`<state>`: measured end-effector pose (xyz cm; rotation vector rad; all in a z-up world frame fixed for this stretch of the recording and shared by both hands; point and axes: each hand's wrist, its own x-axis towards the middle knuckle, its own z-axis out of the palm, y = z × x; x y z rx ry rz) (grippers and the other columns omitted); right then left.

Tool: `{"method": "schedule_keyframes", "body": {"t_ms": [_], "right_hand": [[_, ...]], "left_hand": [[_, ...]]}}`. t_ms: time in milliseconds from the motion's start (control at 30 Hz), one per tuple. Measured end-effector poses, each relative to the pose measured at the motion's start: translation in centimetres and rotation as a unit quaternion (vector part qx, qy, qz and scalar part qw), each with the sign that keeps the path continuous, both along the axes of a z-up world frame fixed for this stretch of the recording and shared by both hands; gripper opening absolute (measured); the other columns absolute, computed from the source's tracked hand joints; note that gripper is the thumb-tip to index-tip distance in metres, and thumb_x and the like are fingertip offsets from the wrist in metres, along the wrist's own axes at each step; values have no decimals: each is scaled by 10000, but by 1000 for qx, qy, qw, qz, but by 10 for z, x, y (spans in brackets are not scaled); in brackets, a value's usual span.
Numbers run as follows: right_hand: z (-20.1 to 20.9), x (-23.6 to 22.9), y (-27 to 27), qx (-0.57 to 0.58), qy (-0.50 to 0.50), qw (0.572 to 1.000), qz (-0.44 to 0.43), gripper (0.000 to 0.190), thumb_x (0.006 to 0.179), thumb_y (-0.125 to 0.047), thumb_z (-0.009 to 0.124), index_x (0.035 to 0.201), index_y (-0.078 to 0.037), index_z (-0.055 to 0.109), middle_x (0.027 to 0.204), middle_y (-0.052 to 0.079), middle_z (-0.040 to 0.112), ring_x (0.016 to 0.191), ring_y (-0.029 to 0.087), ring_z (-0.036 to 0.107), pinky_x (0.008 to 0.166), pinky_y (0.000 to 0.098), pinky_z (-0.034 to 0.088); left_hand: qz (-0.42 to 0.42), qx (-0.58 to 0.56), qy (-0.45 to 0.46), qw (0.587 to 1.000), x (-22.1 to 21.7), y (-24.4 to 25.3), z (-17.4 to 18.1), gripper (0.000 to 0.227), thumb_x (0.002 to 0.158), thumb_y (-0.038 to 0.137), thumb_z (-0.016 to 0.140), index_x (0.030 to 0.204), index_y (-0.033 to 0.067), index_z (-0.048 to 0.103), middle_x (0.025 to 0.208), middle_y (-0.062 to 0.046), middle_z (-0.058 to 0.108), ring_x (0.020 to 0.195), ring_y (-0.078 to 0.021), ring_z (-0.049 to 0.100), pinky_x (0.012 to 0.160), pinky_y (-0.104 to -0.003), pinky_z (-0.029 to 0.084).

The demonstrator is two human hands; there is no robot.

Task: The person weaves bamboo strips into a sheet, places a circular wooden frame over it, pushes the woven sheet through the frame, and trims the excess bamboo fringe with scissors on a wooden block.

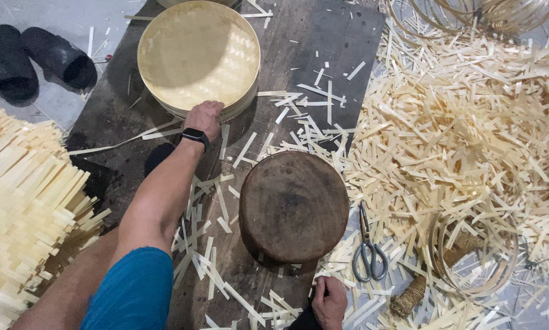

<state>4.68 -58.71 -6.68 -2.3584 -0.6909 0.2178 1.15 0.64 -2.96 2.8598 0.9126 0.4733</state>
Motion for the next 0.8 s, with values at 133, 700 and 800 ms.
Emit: {"method": "schedule_keyframes", "body": {"t_ms": [133,700,800], "right_hand": [[3,-1,0,10,7,1000,-2,134,900,-164,641,813,-81,700,746,118,654,754,324,650,710,428,506],[20,-1,4,40,35,999,-4,130,905,-143,634,818,-63,687,753,128,648,740,330,643,688,421,509],[18,1,4,46,14,999,7,121,892,-138,639,808,-60,674,735,130,632,725,336,627,688,440,500]], "left_hand": [[34,-52,37,997,0,-8,11,281,889,10,573,1124,85,707,1111,-139,718,1078,-343,671,887,-480,552],[13,-42,93,995,-7,-1,-5,619,978,-73,500,1493,267,547,1332,-135,662,1183,-330,644,995,-445,531],[-45,41,54,997,-2,21,-20,471,1080,36,521,1491,259,580,1317,-146,684,1218,-321,666,1082,-450,525]]}}
